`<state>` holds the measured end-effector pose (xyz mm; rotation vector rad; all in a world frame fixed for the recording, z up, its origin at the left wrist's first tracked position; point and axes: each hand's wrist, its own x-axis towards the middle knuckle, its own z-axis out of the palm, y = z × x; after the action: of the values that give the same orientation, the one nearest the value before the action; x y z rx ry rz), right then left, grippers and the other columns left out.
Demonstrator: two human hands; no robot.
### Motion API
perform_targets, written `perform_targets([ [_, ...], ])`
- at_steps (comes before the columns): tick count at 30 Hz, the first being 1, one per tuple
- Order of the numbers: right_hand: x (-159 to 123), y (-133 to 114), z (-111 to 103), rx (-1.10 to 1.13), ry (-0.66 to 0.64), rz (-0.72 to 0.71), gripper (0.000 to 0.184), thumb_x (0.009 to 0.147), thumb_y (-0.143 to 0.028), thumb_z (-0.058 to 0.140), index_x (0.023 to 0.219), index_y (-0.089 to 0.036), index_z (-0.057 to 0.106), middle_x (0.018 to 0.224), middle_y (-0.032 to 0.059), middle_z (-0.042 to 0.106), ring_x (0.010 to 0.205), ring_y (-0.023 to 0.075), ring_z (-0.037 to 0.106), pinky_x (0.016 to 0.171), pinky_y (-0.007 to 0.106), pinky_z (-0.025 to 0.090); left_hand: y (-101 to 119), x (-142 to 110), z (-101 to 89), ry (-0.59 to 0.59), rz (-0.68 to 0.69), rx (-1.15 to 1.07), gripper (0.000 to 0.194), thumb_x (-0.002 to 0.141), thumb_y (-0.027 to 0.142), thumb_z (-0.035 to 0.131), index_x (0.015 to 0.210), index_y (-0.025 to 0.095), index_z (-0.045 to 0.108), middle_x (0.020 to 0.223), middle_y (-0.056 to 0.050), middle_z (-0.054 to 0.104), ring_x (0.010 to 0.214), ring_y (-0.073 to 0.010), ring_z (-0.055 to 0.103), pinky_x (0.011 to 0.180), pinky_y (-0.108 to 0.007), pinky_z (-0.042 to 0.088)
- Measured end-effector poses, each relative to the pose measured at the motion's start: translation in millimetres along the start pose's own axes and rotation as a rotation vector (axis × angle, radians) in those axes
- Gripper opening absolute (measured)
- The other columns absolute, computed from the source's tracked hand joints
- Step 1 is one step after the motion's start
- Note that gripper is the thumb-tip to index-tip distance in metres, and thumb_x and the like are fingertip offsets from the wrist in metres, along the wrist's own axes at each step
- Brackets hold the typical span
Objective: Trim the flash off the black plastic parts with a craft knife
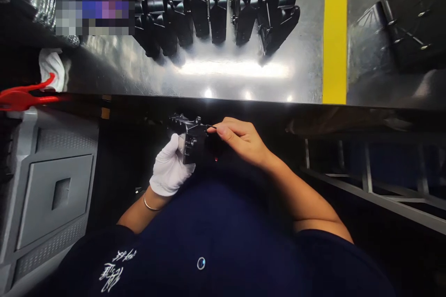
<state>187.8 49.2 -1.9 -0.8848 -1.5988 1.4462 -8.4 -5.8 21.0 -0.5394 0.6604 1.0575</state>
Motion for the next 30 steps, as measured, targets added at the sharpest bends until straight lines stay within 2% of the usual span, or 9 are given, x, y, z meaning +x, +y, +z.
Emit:
perform_targets([
  [4, -6, 5, 20, 0.049, 0.137, -0.006, 0.035, 0.092, -0.049, 0.065, 0.078, -0.018, 0.073, 0.072, 0.0027, 0.06, 0.065, 0.0144, 0.055, 0.061, 0.027, 0.047, -3, 4, -7.1, -0.034, 0.03, 0.031, 0.045, 0.104, 0.019, 0.025, 0.094, 0.015, 0.068, 0.076, -0.002, 0.076, 0.078, -0.0105, 0.075, 0.07, -0.016, 0.059],
  [10, -16, 3, 41, 0.119, 0.261, 0.145, 0.041, 0.089, -0.053, 0.068, 0.07, -0.017, 0.065, 0.06, -0.0017, 0.055, 0.047, 0.0094, 0.045, 0.042, 0.022, 0.039, -6, 5, -8.5, -0.01, 0.0, 0.134, 0.046, 0.103, 0.018, 0.027, 0.086, 0.015, 0.07, 0.076, -0.004, 0.077, 0.069, -0.0112, 0.074, 0.061, -0.017, 0.059],
  [15, -19, 11, 67, 0.18, 0.551, 0.027, 0.039, 0.09, -0.052, 0.068, 0.072, -0.019, 0.059, 0.06, -0.0042, 0.048, 0.047, 0.0079, 0.042, 0.041, 0.019, 0.037, -11, 6, -6.3, -0.009, -0.085, 0.038, 0.047, 0.104, 0.024, 0.029, 0.081, 0.017, 0.069, 0.076, -0.001, 0.077, 0.073, -0.0099, 0.074, 0.062, -0.014, 0.058],
  [17, -20, 16, 69, 0.217, 0.596, 0.016, 0.038, 0.093, -0.052, 0.064, 0.074, -0.02, 0.057, 0.058, -0.0052, 0.045, 0.046, 0.0076, 0.039, 0.04, 0.018, 0.034, -12, 4, -4.4, 0.012, -0.103, 0.016, 0.047, 0.104, 0.024, 0.029, 0.081, 0.018, 0.069, 0.074, 0.0, 0.077, 0.068, -0.0088, 0.074, 0.059, -0.013, 0.057],
  [19, -20, 16, 62, 0.191, 0.548, 0.032, 0.037, 0.096, -0.053, 0.06, 0.078, -0.02, 0.059, 0.056, -0.0056, 0.043, 0.044, 0.0081, 0.037, 0.038, 0.019, 0.032, -11, 3, -2.3, 0.03, -0.096, 0.01, 0.048, 0.104, 0.024, 0.027, 0.081, 0.017, 0.069, 0.071, 0.0, 0.076, 0.064, -0.0087, 0.073, 0.057, -0.013, 0.057],
  [21, -20, 14, 50, 0.075, 0.429, 0.004, 0.036, 0.098, -0.051, 0.056, 0.082, -0.02, 0.063, 0.056, -0.0044, 0.045, 0.045, 0.0092, 0.041, 0.039, 0.02, 0.034, -9, 1, -0.4, 0.04, -0.08, 0.021, 0.049, 0.104, 0.023, 0.025, 0.082, 0.016, 0.068, 0.069, -0.001, 0.076, 0.063, -0.0089, 0.073, 0.056, -0.012, 0.057],
  [25, -20, 7, 25, -0.226, 0.199, -0.246, 0.031, 0.102, -0.037, 0.052, 0.085, -0.018, 0.068, 0.066, 0.0019, 0.06, 0.056, 0.0131, 0.055, 0.051, 0.025, 0.044, -5, -1, 1.7, 0.036, -0.03, 0.019, 0.047, 0.103, 0.018, 0.024, 0.084, 0.016, 0.067, 0.065, 0.0, 0.073, 0.067, -0.0083, 0.074, 0.061, -0.012, 0.057],
  [27, -19, 6, 19, -0.319, 0.154, -0.328, 0.025, 0.101, -0.029, 0.052, 0.086, -0.017, 0.068, 0.068, 0.003, 0.063, 0.057, 0.0137, 0.057, 0.052, 0.025, 0.045, -4, -1, 2.4, 0.032, -0.012, 0.007, 0.043, 0.102, 0.015, 0.027, 0.09, 0.017, 0.067, 0.064, 0.001, 0.072, 0.069, -0.0083, 0.074, 0.063, -0.012, 0.058],
  [30, -19, 7, 15, -0.397, 0.16, -0.367, 0.021, 0.1, -0.023, 0.054, 0.086, -0.017, 0.068, 0.065, 0.0022, 0.062, 0.055, 0.0128, 0.055, 0.051, 0.025, 0.043, -5, -2, 4.3, 0.044, 0.003, 0.028, 0.04, 0.101, 0.012, 0.027, 0.108, 0.017, 0.066, 0.069, 0.0, 0.073, 0.071, -0.0099, 0.075, 0.065, -0.015, 0.059],
])
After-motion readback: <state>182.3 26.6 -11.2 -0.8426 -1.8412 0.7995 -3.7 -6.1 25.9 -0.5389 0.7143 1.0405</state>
